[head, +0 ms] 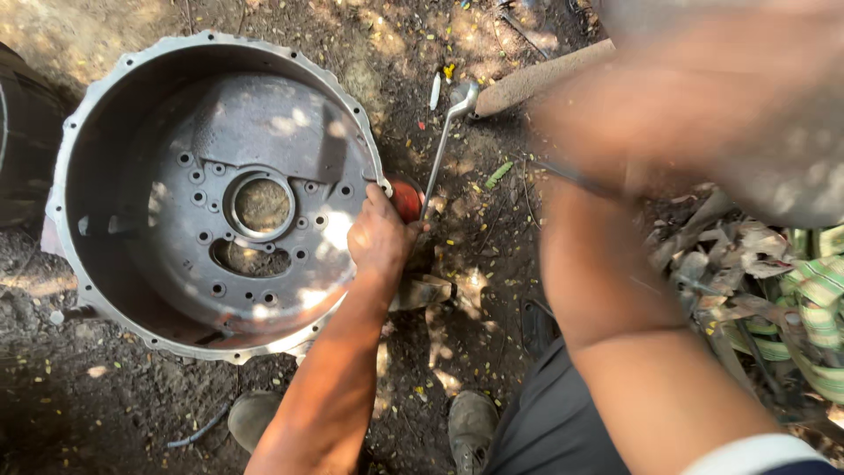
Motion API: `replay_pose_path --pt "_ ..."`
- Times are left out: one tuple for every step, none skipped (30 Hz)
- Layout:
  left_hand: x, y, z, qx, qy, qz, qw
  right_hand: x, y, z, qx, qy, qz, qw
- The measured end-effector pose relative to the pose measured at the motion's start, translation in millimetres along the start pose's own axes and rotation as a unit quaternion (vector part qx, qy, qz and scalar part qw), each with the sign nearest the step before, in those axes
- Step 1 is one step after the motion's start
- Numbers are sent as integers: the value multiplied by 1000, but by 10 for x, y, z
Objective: The person uses a hammer and a metal tool to work on a large circular mechanical part, then uses a wrench to tighten a bolt on the part.
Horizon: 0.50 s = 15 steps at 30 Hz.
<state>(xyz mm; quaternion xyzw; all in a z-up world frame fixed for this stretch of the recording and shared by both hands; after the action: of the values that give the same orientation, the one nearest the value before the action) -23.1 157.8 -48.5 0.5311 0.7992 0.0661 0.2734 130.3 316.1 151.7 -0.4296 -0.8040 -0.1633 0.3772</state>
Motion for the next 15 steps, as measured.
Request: replay_pose_path --pt "-21 -11 7 0 10 2 1000 -91 -67 164 -8 -20 -4 1000" --pt "-42 -6 24 -1 21 4 1000 -162 -221 518 -19 -69 -15 997" --pt "6 19 -48 1 63 22 998 -187 -213 746 -19 -85 -9 996" --pt "50 39 -124 3 104 40 994 -214 -213 992 -6 -105 5 994" --pt "-36 64 -130 -1 131 60 990 -347 -105 1090 11 -136 43 990" --pt "-88 10 -35 18 96 47 994 -475 -6 1159 28 -167 81 982" --pt "-42 17 5 31 73 35 996 -454 117 1250 44 -189 110 975" --pt "3 17 36 44 49 23 998 -391 181 1327 38 -206 113 971" --pt "-40 -1 55 37 47 23 998 -444 197 1365 32 -234 123 964" --pt "-69 -18 67 29 45 24 998 -493 195 1382 26 -261 132 956" --pt "-45 5 35 24 50 31 998 -463 191 1390 10 -283 136 949" --pt "-39 17 23 26 42 29 998 -415 163 1395 -5 -304 140 942" --pt "-34 25 3 26 34 25 999 -356 117 1387 -20 -326 142 934" --pt "-28 28 -21 27 26 20 999 -152 -15 1213 -26 -255 91 962" --pt "-21 41 -45 26 23 19 999 45 -119 1013 -32 -183 36 982"
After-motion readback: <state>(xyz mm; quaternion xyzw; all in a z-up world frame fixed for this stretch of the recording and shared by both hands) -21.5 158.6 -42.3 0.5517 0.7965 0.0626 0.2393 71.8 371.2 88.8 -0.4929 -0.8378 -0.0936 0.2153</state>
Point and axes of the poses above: each hand's wrist, its own x-axis towards the middle knuckle, its own z-axis out of the palm, y = z × x, the point moved 10 cm from there along x, towards the middle knuckle, and after that the axes turned 8 degrees about x, right-handed, at the moved point
